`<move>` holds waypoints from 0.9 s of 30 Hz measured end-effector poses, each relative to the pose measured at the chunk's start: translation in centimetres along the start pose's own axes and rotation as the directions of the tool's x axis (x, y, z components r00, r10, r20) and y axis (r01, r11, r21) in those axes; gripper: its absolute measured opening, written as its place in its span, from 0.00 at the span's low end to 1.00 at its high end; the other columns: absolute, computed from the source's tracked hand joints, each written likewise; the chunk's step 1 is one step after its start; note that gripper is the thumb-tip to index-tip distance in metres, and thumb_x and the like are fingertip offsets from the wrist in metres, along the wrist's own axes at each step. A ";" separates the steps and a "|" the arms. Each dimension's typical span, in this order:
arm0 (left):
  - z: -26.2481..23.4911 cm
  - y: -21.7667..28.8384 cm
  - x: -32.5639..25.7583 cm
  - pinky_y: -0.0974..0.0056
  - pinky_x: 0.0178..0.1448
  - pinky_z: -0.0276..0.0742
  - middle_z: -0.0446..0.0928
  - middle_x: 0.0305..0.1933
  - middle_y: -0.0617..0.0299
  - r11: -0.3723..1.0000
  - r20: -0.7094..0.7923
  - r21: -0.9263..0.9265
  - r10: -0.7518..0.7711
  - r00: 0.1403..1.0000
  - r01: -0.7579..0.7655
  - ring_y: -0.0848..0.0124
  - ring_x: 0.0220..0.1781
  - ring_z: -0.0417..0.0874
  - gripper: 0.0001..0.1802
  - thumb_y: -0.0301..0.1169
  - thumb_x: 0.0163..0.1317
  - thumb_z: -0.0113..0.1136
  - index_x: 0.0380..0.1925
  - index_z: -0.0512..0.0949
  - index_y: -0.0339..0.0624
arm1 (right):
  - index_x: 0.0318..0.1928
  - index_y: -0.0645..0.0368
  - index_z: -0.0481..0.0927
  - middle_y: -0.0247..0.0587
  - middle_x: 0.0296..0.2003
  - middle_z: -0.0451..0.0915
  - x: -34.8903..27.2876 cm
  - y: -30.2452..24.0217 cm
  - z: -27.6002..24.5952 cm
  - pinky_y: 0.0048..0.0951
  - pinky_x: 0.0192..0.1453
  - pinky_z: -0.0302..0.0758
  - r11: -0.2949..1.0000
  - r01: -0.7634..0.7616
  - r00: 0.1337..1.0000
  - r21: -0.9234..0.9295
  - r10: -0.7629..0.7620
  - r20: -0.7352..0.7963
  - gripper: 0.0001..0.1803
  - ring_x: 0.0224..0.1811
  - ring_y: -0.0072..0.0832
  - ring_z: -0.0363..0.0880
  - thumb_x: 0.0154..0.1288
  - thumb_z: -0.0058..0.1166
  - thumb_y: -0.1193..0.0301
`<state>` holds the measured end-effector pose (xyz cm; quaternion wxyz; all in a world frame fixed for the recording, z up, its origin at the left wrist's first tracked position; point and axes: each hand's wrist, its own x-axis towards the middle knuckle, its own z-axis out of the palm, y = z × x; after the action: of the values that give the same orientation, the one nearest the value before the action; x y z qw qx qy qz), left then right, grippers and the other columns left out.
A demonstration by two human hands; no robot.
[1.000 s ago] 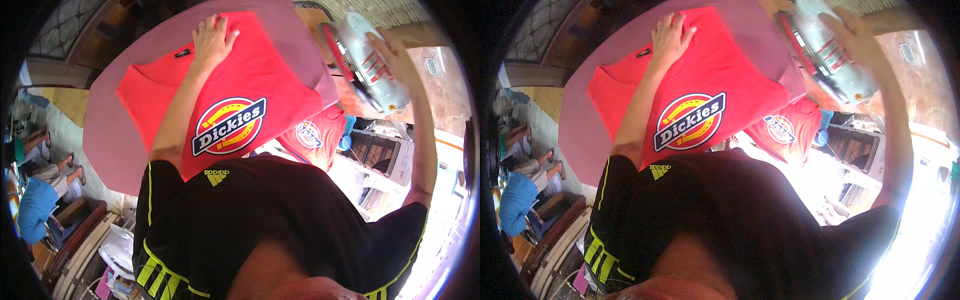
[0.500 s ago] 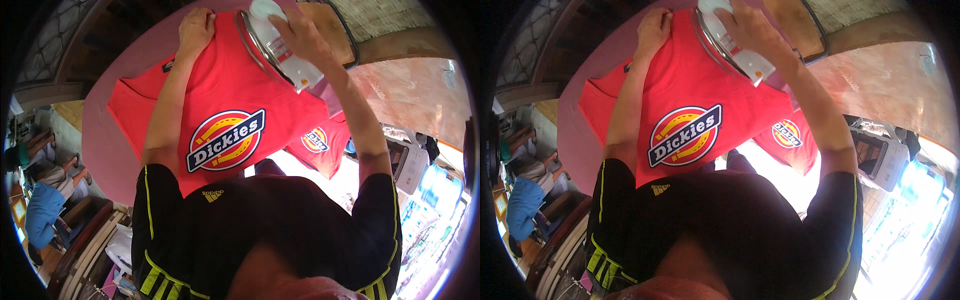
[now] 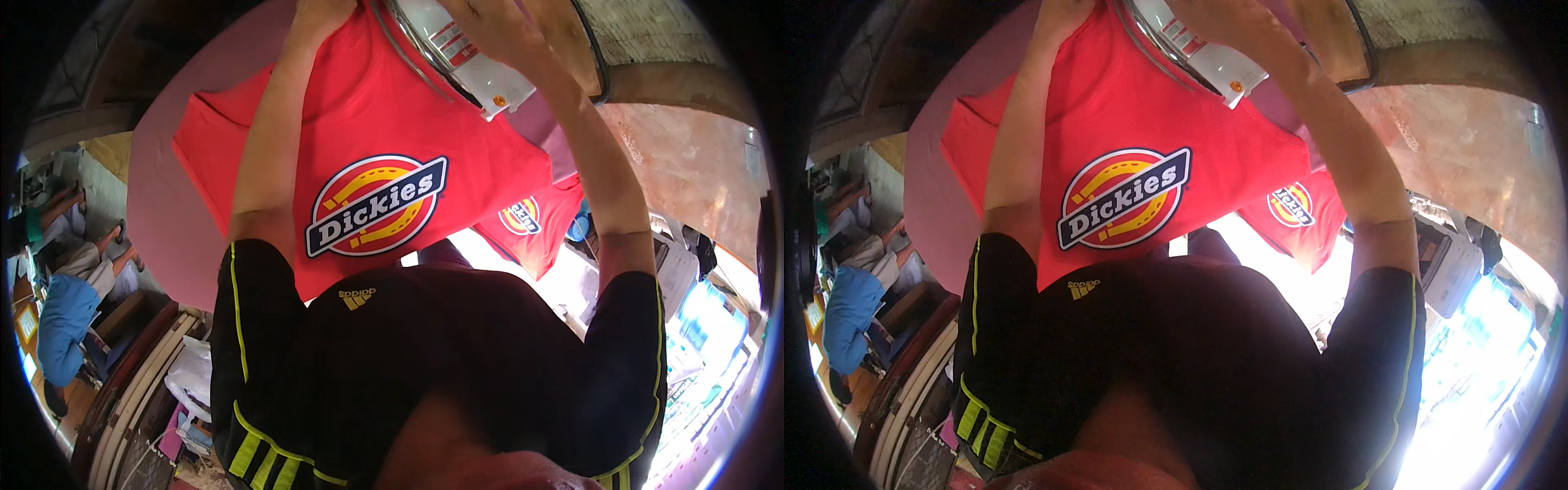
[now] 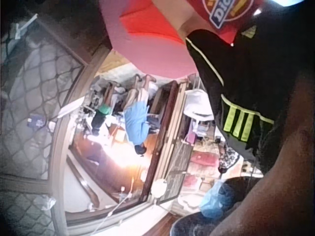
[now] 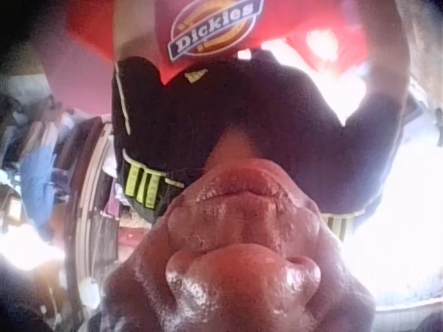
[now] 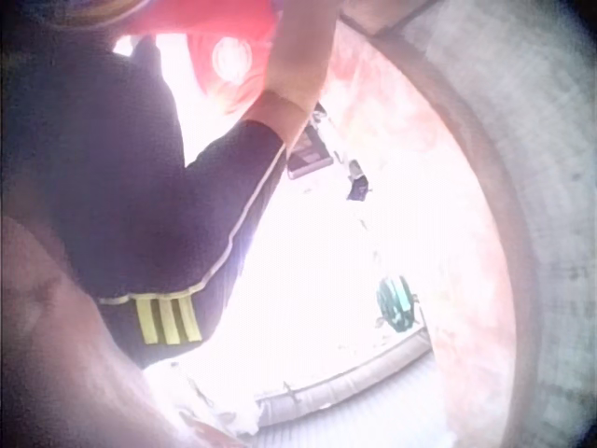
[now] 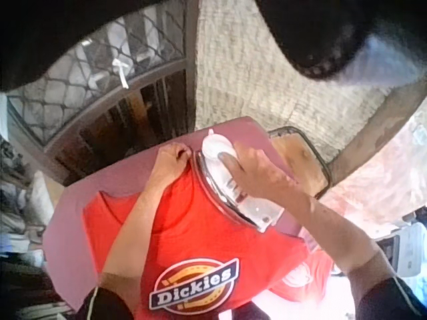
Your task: The person irons a red Dickies t-shirt on a pink ironing board. They smooth the fabric with their hands, use a white iron to press the front and back of the shirt, and flip the garment to treat different sections.
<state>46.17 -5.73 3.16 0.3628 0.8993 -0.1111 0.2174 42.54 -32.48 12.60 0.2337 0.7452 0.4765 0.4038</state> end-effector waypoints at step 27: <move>-9.2 6.2 -20.2 0.54 0.50 0.70 0.77 0.42 0.66 0.948 0.008 0.310 -0.081 0.997 0.075 0.63 0.46 0.76 0.12 0.40 0.56 0.70 0.32 0.79 0.47 | 0.50 0.63 0.74 0.47 0.33 0.77 1.7 4.3 -1.1 0.33 0.41 0.75 0.230 -0.066 0.848 0.971 -0.499 0.176 0.20 0.34 0.40 0.79 0.67 0.60 0.61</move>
<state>23.31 -2.88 3.32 0.2244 0.9509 -0.0438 0.2084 44.24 -32.90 17.06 -0.1047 0.7244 0.6533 -0.1938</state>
